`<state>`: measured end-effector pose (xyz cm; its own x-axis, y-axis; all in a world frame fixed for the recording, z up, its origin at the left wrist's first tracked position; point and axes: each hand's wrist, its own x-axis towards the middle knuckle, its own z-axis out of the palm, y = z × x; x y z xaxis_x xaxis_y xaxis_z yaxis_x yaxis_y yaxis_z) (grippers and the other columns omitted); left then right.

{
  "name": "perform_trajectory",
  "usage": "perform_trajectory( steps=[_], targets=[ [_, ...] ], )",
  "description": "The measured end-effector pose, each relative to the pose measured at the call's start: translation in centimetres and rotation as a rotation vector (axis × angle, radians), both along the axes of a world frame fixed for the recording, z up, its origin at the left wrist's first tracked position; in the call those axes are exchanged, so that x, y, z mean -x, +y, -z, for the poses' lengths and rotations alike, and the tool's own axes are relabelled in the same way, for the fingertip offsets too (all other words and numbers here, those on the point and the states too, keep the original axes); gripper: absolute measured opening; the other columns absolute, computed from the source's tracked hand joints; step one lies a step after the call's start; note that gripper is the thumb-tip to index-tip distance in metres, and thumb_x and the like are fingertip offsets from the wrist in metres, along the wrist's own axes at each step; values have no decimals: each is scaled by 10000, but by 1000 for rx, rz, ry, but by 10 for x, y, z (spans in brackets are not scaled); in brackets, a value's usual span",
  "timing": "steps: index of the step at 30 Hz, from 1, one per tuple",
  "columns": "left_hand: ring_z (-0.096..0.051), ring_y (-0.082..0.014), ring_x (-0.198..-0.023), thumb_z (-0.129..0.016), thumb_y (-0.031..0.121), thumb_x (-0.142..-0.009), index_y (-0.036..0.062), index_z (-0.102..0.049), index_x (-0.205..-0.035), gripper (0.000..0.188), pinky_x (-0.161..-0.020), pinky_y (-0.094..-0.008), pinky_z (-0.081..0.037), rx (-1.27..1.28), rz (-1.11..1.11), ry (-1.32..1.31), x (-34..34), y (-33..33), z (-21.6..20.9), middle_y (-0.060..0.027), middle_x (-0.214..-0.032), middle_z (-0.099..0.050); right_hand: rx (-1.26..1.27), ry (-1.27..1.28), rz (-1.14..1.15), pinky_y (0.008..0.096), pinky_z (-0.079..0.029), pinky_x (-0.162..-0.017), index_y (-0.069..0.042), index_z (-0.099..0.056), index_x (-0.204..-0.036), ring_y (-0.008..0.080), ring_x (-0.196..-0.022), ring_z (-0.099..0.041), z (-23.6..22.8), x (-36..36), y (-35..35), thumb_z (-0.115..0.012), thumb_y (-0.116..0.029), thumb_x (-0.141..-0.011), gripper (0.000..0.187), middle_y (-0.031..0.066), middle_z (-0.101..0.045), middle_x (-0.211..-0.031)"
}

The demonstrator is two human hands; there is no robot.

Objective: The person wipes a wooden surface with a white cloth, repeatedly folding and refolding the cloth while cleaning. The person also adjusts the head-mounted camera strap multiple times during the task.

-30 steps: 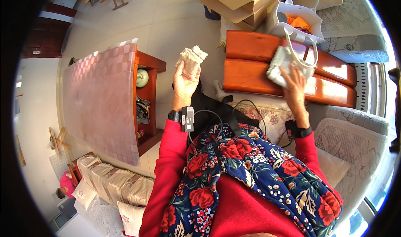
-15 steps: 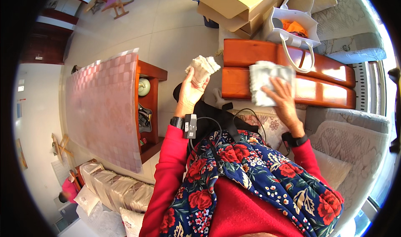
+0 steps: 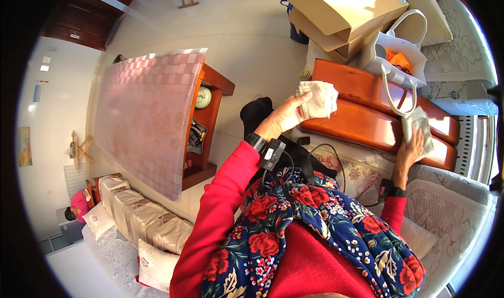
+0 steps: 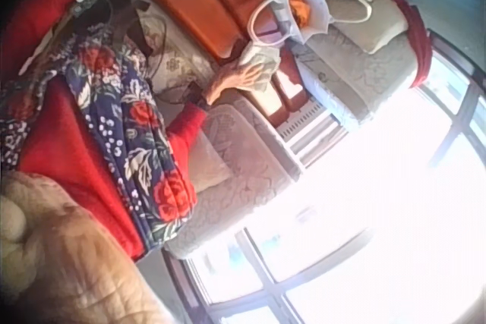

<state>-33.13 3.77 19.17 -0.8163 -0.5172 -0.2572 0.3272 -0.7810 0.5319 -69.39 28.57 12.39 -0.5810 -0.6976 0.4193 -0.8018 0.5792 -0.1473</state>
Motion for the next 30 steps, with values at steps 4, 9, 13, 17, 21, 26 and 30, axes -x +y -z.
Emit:
perform_trajectory(
  steps=[4,9,13,17,21,26,30],
  targets=[
    [-598,-245,-1156,-576,217,-959,25,-490,-1312,411,-1007,-416,-481,11,85,42,22,1,1,-114,-1281,-594,-23,-115,-212,499,-190,-1143,-236,-508,-1379,295,-1400,-320,-29,-80,-31,-615,65,-725,729,82,-410,-1485],
    [-582,-247,-1181,-564,206,-964,12,-485,-1323,415,-1031,-403,-457,43,147,-147,45,2,9,-119,-1302,-579,-88,-262,-398,493,-169,-1162,-215,-521,-1361,277,-1422,-288,-60,-128,-47,-579,133,-647,796,80,-392,-1495],
    [-541,-260,-1234,-558,194,-966,5,-437,-1357,451,-1063,-413,-425,-14,177,-24,39,-3,14,-152,-1346,-538,-115,-232,-400,472,-184,-1161,-209,-520,-1362,265,-1415,-305,-55,-98,-37,-584,135,-656,787,71,-410,-1483],
    [-538,-255,-1237,-550,181,-970,6,-437,-1357,439,-1068,-405,-421,-44,167,-56,34,-5,16,-141,-1347,-538,38,-121,-124,476,-214,-1139,-209,-513,-1369,285,-1380,-347,-30,-25,-11,-602,50,-774,656,83,-429,-1467],
    [-537,-238,-1239,-556,184,-971,17,-444,-1357,435,-1061,-392,-430,-40,150,-128,34,-5,15,-127,-1354,-534,105,-50,115,478,-253,-1106,-212,-500,-1380,316,-1347,-378,-11,44,15,-565,-138,-913,477,96,-446,-1454],
    [-531,-231,-1241,-582,197,-956,24,-446,-1364,463,-1067,-384,-420,28,167,-94,35,-3,9,-119,-1356,-531,56,27,298,507,-263,-1079,-200,-518,-1361,310,-1333,-400,-2,39,8,-598,-168,-884,484,101,-473,-1426],
    [-530,-223,-1241,-585,193,-954,9,-418,-1384,497,-1069,-380,-414,61,192,-158,36,-2,3,-113,-1364,-525,83,4,163,513,-241,-1103,-213,-532,-1344,301,-1352,-377,-15,-11,-7,-634,-46,-776,601,81,-457,-1440]
  ],
)
